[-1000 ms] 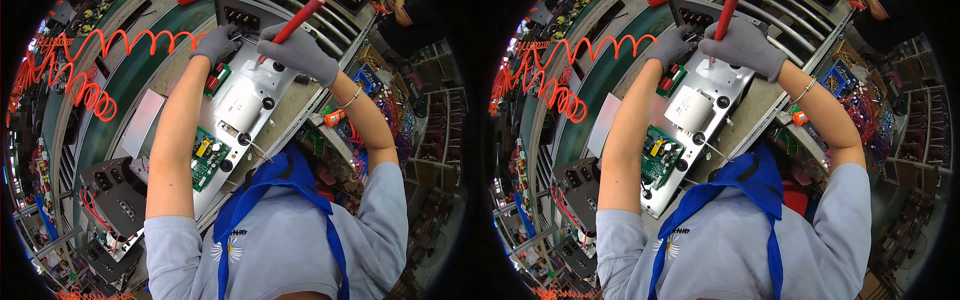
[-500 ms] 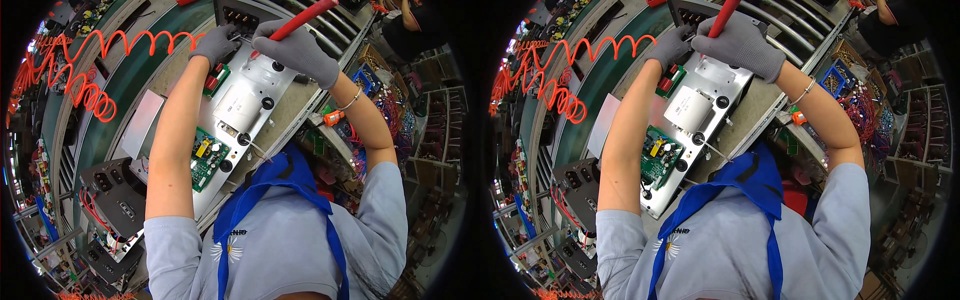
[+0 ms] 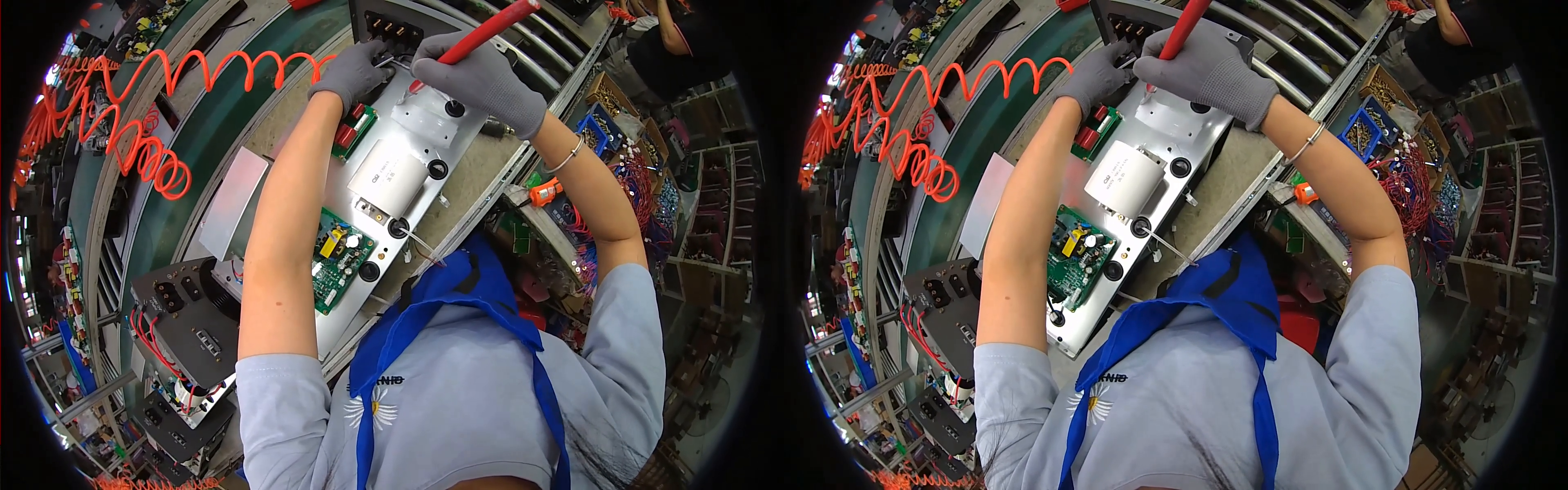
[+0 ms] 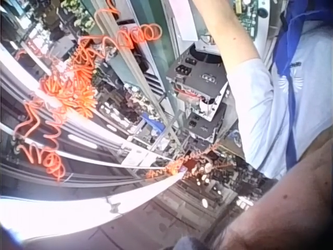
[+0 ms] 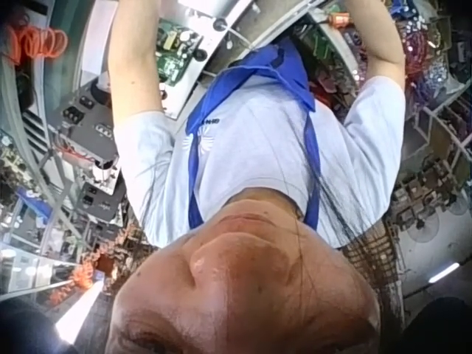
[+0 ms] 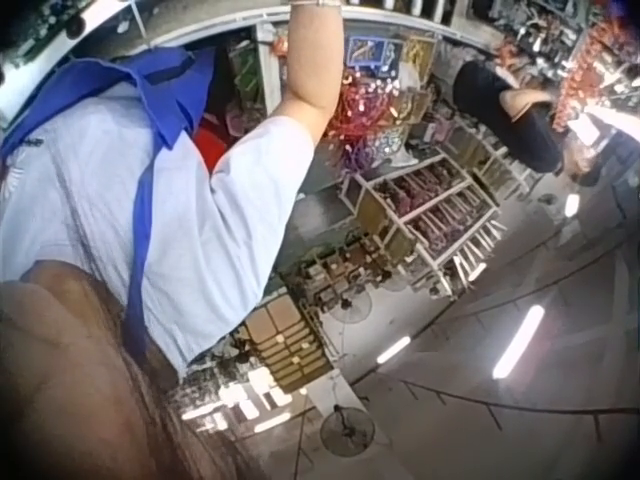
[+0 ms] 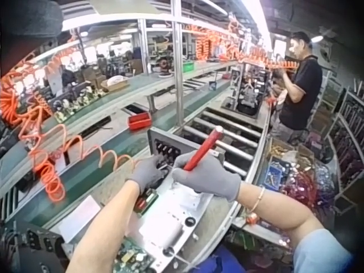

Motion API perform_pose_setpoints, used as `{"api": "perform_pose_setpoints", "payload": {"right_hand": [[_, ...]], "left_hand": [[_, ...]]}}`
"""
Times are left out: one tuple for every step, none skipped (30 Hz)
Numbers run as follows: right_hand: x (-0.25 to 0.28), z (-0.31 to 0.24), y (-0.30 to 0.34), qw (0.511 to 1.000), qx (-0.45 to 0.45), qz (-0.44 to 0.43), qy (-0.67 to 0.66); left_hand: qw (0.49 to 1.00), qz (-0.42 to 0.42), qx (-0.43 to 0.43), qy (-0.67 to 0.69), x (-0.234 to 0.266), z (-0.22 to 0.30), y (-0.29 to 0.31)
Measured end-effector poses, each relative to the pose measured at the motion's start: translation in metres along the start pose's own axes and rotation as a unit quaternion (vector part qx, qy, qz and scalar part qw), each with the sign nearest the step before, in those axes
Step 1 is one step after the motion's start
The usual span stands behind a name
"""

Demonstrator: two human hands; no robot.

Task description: The person installs internal components into an electronic equipment chassis by securing a circuit board, a transformer, and a wiring harness with screws using a pneumatic screwdriver, and cutting wires with wire cutters.

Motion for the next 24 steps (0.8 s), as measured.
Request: {"api": "perform_pose_setpoints", "payload": {"right_hand": [[-0.002, 0.002, 0.001, 1.0, -0.002, -0.021, 0.017], [-0.004, 0.004, 0.002, 0.999, -0.003, -0.041, 0.035], [-0.001, 0.005, 0.002, 0.999, -0.003, -0.041, 0.035], [0.002, 0.005, 0.002, 0.998, 0.009, -0.047, 0.038], [0.005, 0.003, 0.002, 0.998, 0.021, -0.052, 0.041], [0.006, -0.001, 0.002, 0.998, 0.021, -0.052, 0.041], [0.008, -0.008, 0.004, 0.999, 0.022, -0.038, 0.021], [0.009, -0.013, 0.005, 0.999, 0.023, -0.023, 0.001], [0.006, -0.015, 0.004, 1.0, 0.022, -0.022, 0.002], [0.001, -0.017, 0.003, 0.999, 0.031, -0.027, -0.008], [-0.003, -0.017, 0.004, 0.999, 0.041, -0.032, -0.017], [-0.006, -0.015, 0.005, 0.999, 0.04, -0.032, -0.017], [-0.01, -0.013, 0.005, 0.998, 0.041, -0.04, -0.007], [-0.013, -0.012, 0.006, 0.998, 0.042, -0.048, 0.004], [-0.012, -0.013, 0.008, 0.995, 0.021, -0.077, 0.054], [-0.007, -0.016, 0.007, 0.995, 0.022, -0.079, 0.054], [-0.002, -0.017, 0.007, 0.995, 0.003, -0.079, 0.058], [0.001, -0.015, 0.008, 0.995, -0.017, -0.077, 0.062], [0.0, -0.016, 0.009, 0.995, -0.018, -0.076, 0.062], [-0.001, -0.02, 0.009, 0.998, -0.004, -0.064, 0.009], [-0.001, -0.021, 0.01, 0.998, 0.01, -0.05, -0.043], [-0.006, -0.015, 0.01, 0.998, 0.009, -0.048, -0.042], [-0.012, -0.01, 0.008, 0.998, 0.031, -0.039, -0.032], [-0.014, -0.015, 0.007, 0.998, 0.056, -0.033, -0.023]], "left_hand": [[1.0, 0.003, -0.002, -0.002, 0.0, 0.0, 0.0], [1.0, 0.003, -0.001, -0.002, 0.0, 0.0, 0.0], [1.0, 0.004, 0.002, 0.001, 0.0, -0.002, 0.0], [1.0, 0.004, 0.005, 0.004, 0.0, -0.003, -0.001], [1.0, 0.005, 0.006, 0.004, -0.001, -0.004, -0.002], [1.0, 0.008, 0.001, 0.006, -0.001, -0.005, -0.002], [1.0, 0.012, -0.003, 0.007, -0.001, -0.006, -0.003], [1.0, 0.012, -0.002, 0.007, -0.002, -0.008, -0.002], [1.0, 0.012, -0.004, 0.014, -0.002, -0.007, -0.001], [1.0, 0.012, -0.005, 0.02, -0.001, -0.005, -0.001], [1.0, 0.012, -0.007, 0.02, 0.0, -0.003, -0.001], [1.0, 0.006, -0.004, 0.025, -0.001, -0.002, -0.001], [1.0, 0.001, -0.001, 0.03, -0.001, -0.002, -0.001], [1.0, 0.0, -0.002, 0.03, 0.0, -0.001, -0.001], [1.0, -0.008, -0.001, 0.031, -0.001, -0.002, -0.002], [0.999, -0.016, -0.001, 0.031, -0.002, -0.004, -0.002], [0.999, -0.016, 0.001, 0.032, -0.002, -0.006, -0.002], [1.0, -0.005, -0.006, 0.028, 0.0, -0.004, -0.001], [1.0, 0.005, -0.013, 0.025, 0.001, -0.003, -0.001], [1.0, 0.004, -0.014, 0.024, 0.001, -0.002, 0.0], [0.999, -0.007, -0.008, 0.031, 0.001, -0.001, 0.001], [0.999, -0.019, -0.002, 0.037, 0.0, 0.0, 0.001], [0.999, -0.019, -0.004, 0.037, 0.0, 0.002, -0.001], [0.999, -0.017, -0.005, 0.029, 0.0, 0.002, -0.001]]}}
Point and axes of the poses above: each hand's wrist, its own y-axis away from the middle knuckle, its own x-axis out of the back of the hand, z = x × y, the point moved 8 cm from there along -y, towards the middle knuckle, and after that the axes turned 13 degrees about -z, right-handed, at the moved point
